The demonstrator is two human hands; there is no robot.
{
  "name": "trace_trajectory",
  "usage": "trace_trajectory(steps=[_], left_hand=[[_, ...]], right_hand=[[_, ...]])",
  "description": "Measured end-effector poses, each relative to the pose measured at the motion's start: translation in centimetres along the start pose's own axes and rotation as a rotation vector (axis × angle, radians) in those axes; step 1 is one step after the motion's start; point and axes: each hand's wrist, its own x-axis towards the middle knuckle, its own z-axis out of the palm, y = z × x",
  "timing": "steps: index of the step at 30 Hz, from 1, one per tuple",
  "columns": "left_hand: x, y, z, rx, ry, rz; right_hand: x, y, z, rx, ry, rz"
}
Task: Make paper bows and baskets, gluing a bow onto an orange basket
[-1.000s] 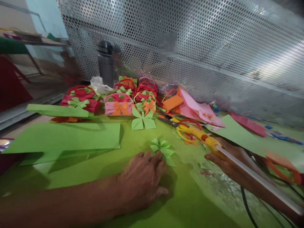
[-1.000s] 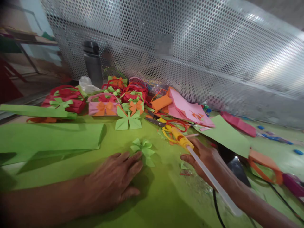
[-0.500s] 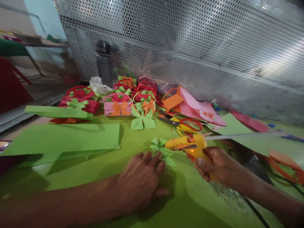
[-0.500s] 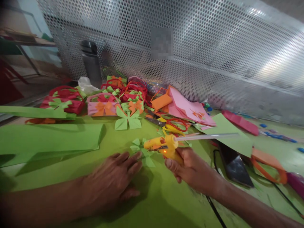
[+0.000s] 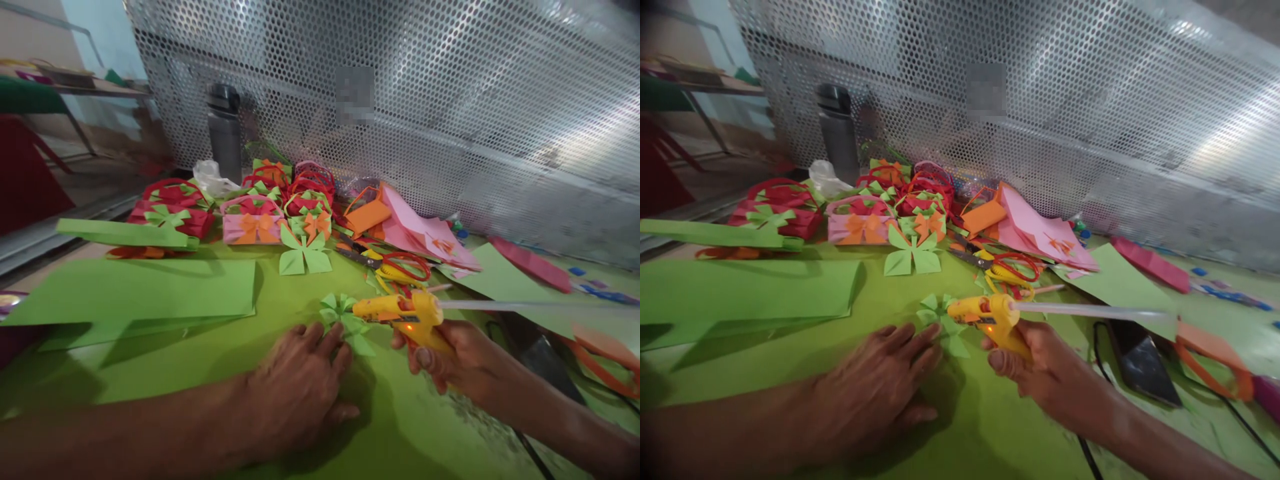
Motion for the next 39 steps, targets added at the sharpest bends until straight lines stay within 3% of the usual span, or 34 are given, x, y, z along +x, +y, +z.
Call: trace_trajectory(steps=[13, 39], left_hand=[[-0.1, 0.1, -0.4, 0.014, -0.018, 0.001], [0.1, 0.0, -1.0, -0.014, -0.043, 0.003]], right_hand=[[0.7, -0.6, 0.1, -0.171, 0.049, -0.129], [0.9, -1.5, 0.5, -0.529, 0.114, -0.035]])
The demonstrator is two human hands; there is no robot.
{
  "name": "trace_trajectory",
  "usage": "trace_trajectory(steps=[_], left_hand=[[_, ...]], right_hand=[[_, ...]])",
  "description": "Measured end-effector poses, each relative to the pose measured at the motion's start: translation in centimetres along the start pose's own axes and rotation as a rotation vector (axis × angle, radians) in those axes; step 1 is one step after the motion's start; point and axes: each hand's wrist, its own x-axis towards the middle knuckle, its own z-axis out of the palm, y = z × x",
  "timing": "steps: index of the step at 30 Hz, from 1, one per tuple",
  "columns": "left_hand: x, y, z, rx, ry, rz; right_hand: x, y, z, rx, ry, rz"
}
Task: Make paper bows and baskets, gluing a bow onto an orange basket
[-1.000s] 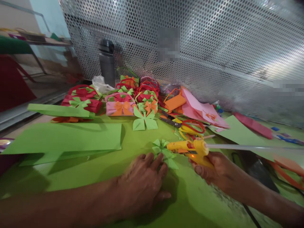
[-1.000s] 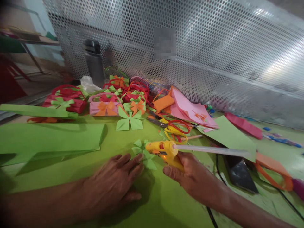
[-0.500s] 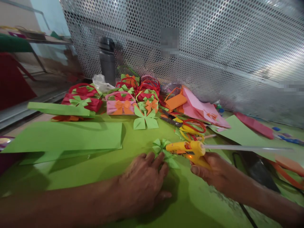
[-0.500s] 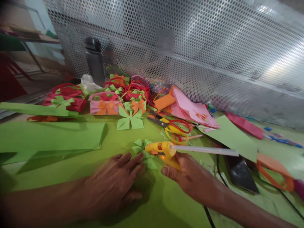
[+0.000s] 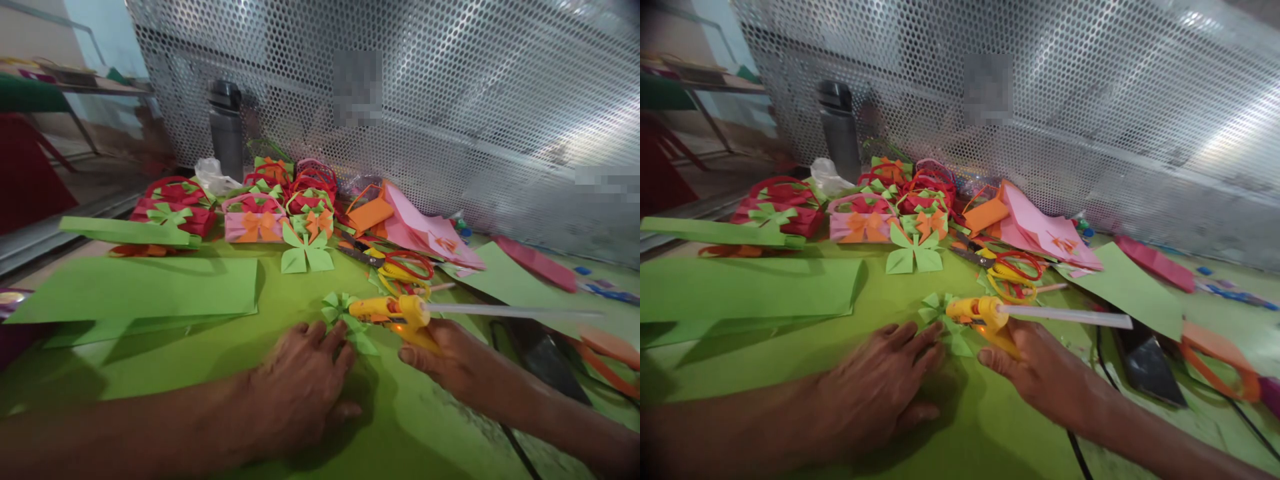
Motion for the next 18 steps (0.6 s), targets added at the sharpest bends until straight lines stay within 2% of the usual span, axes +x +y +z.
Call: trace_trajectory(steps=[5, 10, 18], left_hand=[[-0.07, -0.08, 0.18, -0.024, 0.01, -0.006], [-0.1, -0.12, 0.25, -0.037, 0.031, 0.004], [-0.09, 0.1, -0.31, -0.027, 0.012, -0.001]], right_hand=[[-0.19, 0.09, -0.06, -0.015, -0.005, 0.048], [-0.17, 0.22, -0.05, 0.047, 0.015, 0.013], [-0.13, 0.82, 0.34, 0.023, 0.034, 0.04]])
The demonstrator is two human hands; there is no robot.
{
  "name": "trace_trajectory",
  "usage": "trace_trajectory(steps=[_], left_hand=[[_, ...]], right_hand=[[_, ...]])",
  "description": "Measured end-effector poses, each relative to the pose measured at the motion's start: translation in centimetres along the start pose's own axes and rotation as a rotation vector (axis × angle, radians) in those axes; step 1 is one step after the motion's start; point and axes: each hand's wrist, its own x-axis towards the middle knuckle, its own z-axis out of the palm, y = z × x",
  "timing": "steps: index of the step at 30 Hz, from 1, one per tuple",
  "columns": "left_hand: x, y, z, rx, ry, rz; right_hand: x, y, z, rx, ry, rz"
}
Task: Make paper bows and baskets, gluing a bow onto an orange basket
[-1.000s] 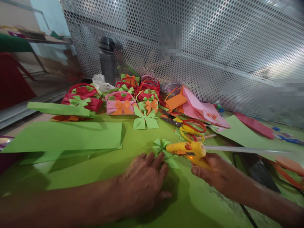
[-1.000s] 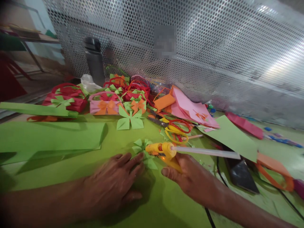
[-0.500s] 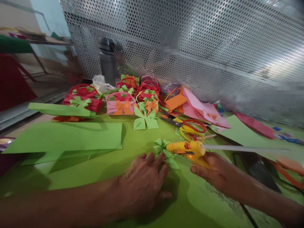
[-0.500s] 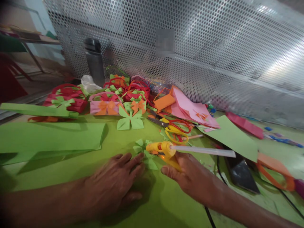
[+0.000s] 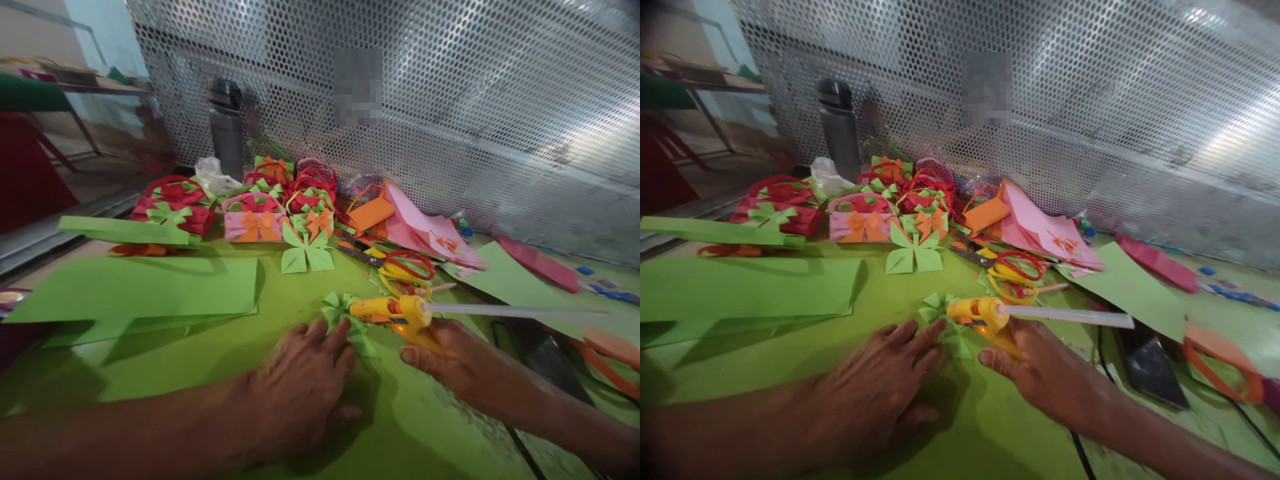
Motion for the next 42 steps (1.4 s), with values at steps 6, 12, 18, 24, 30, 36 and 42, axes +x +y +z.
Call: trace_trajectory(steps=[6, 12, 18, 24, 30, 36, 42], left_hand=[[0.0, -0.2, 0.1, -0.032, 0.011, 0.006], [0.0, -0.3, 0.4, -0.018, 0.017, 0.007], [-0.1, -0.2, 0.5, -0.011, 0.021, 0.006], [0.0, -0.2, 0.3, -0.016, 0.018, -0.002], [0.1, -0.3, 0.4, -0.017, 0.013, 0.008], [0.0, -0.2, 0.5, -0.016, 0.013, -0.002], [0.1, -0.2, 0.2, -0.012, -0.007, 0.005]], right_hand=[[0.2, 0.2, 0.1, 0.003, 0.002, -0.041], [0.3, 0.0, 0.0, 0.006, 0.02, -0.048], [-0.1, -0.7, -0.5, 0.018, -0.015, -0.055], [0.1, -0.5, -0.2, 0.015, 0.011, -0.061], [0.1, -0.5, -0.4, -0.039, -0.001, 0.026], [-0.1, -1.1, -0.6, 0.015, -0.017, -0.051], [0.2, -1.1, -0.4, 0.031, 0.033, -0.067]])
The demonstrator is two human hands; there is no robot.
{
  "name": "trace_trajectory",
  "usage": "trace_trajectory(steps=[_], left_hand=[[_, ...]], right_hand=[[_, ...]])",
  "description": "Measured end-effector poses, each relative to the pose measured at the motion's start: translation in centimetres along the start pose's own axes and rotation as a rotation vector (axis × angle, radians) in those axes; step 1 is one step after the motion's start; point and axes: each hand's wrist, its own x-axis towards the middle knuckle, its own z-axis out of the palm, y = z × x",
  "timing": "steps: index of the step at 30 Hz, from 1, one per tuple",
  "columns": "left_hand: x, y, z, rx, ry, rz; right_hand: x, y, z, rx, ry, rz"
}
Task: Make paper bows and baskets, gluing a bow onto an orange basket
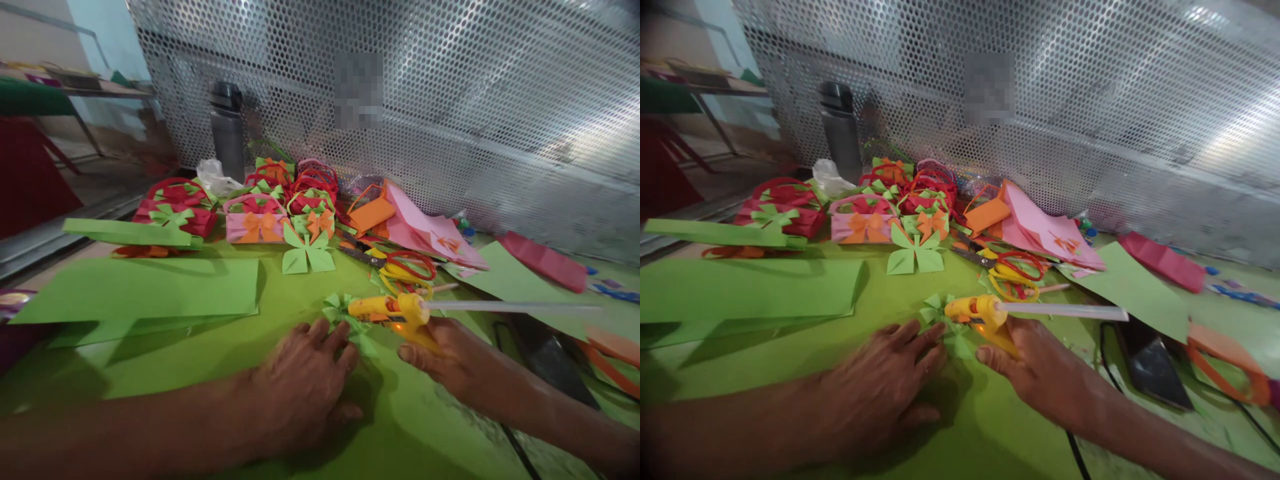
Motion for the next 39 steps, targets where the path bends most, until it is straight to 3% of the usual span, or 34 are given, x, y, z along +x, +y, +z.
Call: trace_trajectory(steps=[10, 39], left_hand=[[-0.15, -0.05, 0.21, 0.007, 0.021, 0.006], [0.01, -0.07, 0.36, 0.024, 0.02, -0.004]], right_hand=[[-0.47, -0.23, -0.24, -0.087, -0.064, 0.045], [-0.3, 0.13, -0.1, -0.061, -0.043, 0.056]])
